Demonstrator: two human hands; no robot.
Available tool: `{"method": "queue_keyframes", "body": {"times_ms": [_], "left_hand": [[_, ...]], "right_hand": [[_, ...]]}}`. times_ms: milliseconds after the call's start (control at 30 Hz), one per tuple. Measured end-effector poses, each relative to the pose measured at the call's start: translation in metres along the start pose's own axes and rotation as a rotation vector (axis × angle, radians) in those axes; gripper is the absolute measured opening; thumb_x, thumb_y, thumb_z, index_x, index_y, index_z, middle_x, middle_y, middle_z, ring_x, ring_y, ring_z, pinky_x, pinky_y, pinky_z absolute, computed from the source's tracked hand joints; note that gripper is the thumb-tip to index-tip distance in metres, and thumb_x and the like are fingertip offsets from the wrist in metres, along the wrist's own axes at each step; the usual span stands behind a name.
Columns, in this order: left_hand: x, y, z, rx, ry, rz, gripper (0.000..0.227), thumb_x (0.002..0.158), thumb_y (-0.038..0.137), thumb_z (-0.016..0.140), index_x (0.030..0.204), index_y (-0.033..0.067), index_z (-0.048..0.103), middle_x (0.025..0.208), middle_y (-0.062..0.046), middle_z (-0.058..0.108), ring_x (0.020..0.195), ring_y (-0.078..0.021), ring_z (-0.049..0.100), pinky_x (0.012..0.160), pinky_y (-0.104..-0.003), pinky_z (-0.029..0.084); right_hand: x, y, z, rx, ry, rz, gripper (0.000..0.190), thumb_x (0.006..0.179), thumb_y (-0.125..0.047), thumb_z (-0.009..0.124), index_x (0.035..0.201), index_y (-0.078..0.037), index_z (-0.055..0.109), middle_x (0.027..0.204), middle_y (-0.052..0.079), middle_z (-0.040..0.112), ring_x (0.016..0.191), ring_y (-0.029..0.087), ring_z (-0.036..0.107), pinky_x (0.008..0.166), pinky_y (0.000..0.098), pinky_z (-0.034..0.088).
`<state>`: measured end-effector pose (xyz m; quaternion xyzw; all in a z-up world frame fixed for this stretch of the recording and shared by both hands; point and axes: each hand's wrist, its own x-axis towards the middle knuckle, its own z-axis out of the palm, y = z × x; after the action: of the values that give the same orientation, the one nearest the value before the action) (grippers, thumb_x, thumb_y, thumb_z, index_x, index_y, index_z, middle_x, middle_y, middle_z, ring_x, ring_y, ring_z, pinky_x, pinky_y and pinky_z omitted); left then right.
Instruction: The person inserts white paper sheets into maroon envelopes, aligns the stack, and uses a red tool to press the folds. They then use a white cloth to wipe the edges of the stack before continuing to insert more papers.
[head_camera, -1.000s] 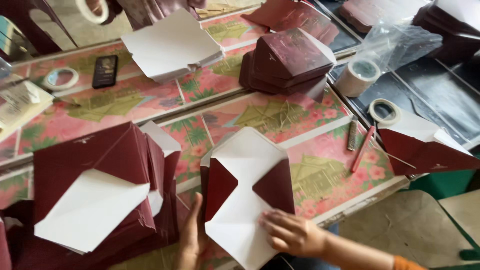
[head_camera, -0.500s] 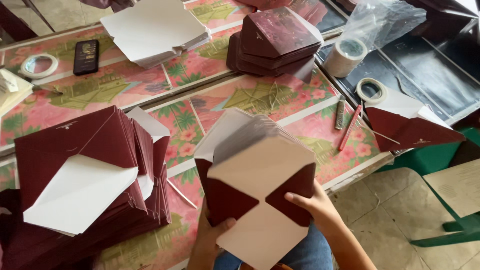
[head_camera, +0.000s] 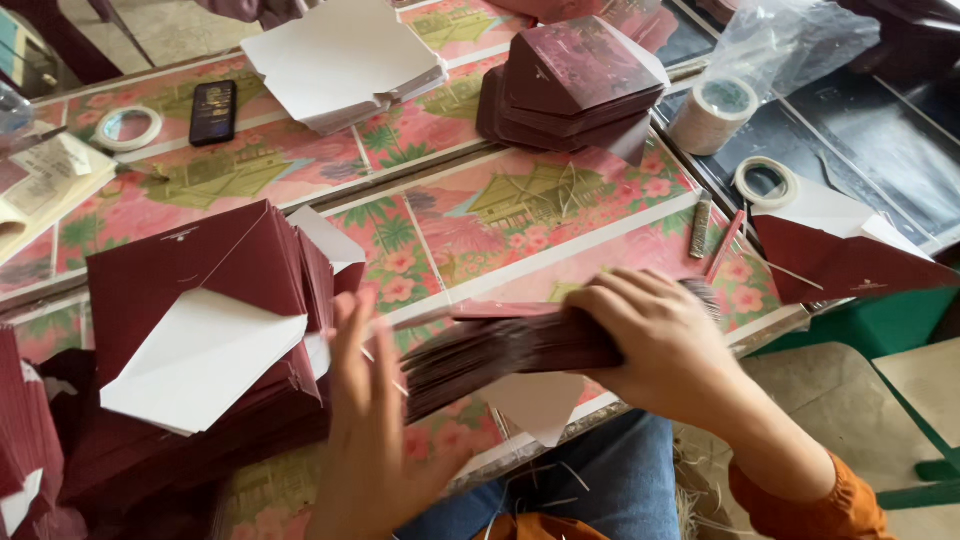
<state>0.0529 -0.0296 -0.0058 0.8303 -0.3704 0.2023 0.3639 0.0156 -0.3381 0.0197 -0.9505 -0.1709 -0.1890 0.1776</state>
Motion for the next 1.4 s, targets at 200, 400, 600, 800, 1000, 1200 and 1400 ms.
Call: {"method": "queue_keyframes", "body": {"times_ms": [200, 400, 600, 800, 1000, 1200, 1400], "left_hand": [[0.007, -0.039, 0.040, -0.401, -0.534, -0.218, 0.127, 0.087, 0.046, 0.077, 0.173, 0.0150, -0.011, 0.184, -0.022, 0.004, 0.169, -0.0455, 0.004, 0.124, -0.069, 0.016], [0.034, -0.051, 0.062, -0.627, -0.418, -0.227, 0.111, 0.087, 0.015, 0.072, 0.176, 0.0158, 0.006, 0.172, -0.024, 0.043, 0.158, -0.0413, 0.043, 0.124, -0.054, 0.038], [0.053, -0.038, 0.071, -0.270, -0.253, -0.447, 0.095, 0.082, 0.019, 0.079, 0.166, 0.0324, 0.037, 0.131, -0.009, 0.078, 0.120, -0.0447, 0.073, 0.104, -0.060, 0.054], [0.040, -0.031, 0.032, -0.348, -0.307, -0.337, 0.107, 0.076, 0.011, 0.080, 0.170, 0.0206, 0.029, 0.147, -0.015, 0.061, 0.138, -0.0457, 0.055, 0.115, -0.062, 0.039], [0.035, -0.046, 0.026, -0.693, -0.437, -0.140, 0.138, 0.067, 0.006, 0.078, 0.177, 0.0113, -0.006, 0.182, -0.023, 0.009, 0.166, -0.0497, -0.001, 0.129, -0.066, 0.000], [0.041, -0.059, 0.028, -0.717, -0.454, -0.103, 0.129, 0.074, 0.010, 0.080, 0.178, 0.0127, 0.004, 0.182, -0.025, 0.012, 0.165, -0.0509, 0.009, 0.129, -0.068, 0.010], [0.051, -0.061, 0.038, -0.489, -0.353, -0.215, 0.112, 0.084, 0.009, 0.083, 0.176, 0.0193, 0.021, 0.169, -0.025, 0.038, 0.154, -0.0482, 0.035, 0.123, -0.063, 0.030]], "right_hand": [[0.016, -0.005, 0.030, -0.193, -0.302, -0.294, 0.153, 0.064, -0.096, 0.081, 0.168, 0.003, 0.029, 0.167, 0.027, 0.041, 0.156, 0.045, 0.037, 0.128, 0.0557, 0.026], [0.052, 0.020, 0.042, -0.226, -0.356, -0.194, 0.157, 0.052, -0.082, 0.095, 0.168, 0.001, 0.032, 0.162, 0.023, 0.049, 0.145, 0.042, 0.050, 0.119, 0.0540, 0.040], [0.065, 0.050, 0.036, -0.362, -0.415, 0.015, 0.108, 0.055, -0.081, 0.088, 0.140, -0.021, 0.059, 0.125, 0.000, 0.071, 0.122, 0.027, 0.068, 0.109, 0.0478, 0.048], [0.055, 0.018, 0.037, -0.353, -0.299, -0.158, 0.093, 0.063, -0.085, 0.083, 0.124, -0.017, 0.066, 0.110, 0.003, 0.068, 0.111, 0.027, 0.067, 0.094, 0.0431, 0.054], [0.064, 0.005, 0.047, -0.250, -0.298, -0.196, 0.126, 0.051, -0.092, 0.083, 0.144, -0.011, 0.059, 0.122, 0.009, 0.057, 0.115, 0.034, 0.056, 0.092, 0.0448, 0.054], [0.081, 0.038, 0.075, -0.212, -0.262, -0.180, 0.119, 0.051, -0.098, 0.078, 0.132, -0.013, 0.063, 0.111, 0.010, 0.062, 0.107, 0.034, 0.060, 0.093, 0.0447, 0.054], [0.084, 0.039, 0.085, -0.221, -0.196, -0.127, 0.114, 0.053, -0.092, 0.084, 0.131, -0.013, 0.064, 0.108, 0.010, 0.066, 0.108, 0.033, 0.065, 0.097, 0.0440, 0.054]]}}
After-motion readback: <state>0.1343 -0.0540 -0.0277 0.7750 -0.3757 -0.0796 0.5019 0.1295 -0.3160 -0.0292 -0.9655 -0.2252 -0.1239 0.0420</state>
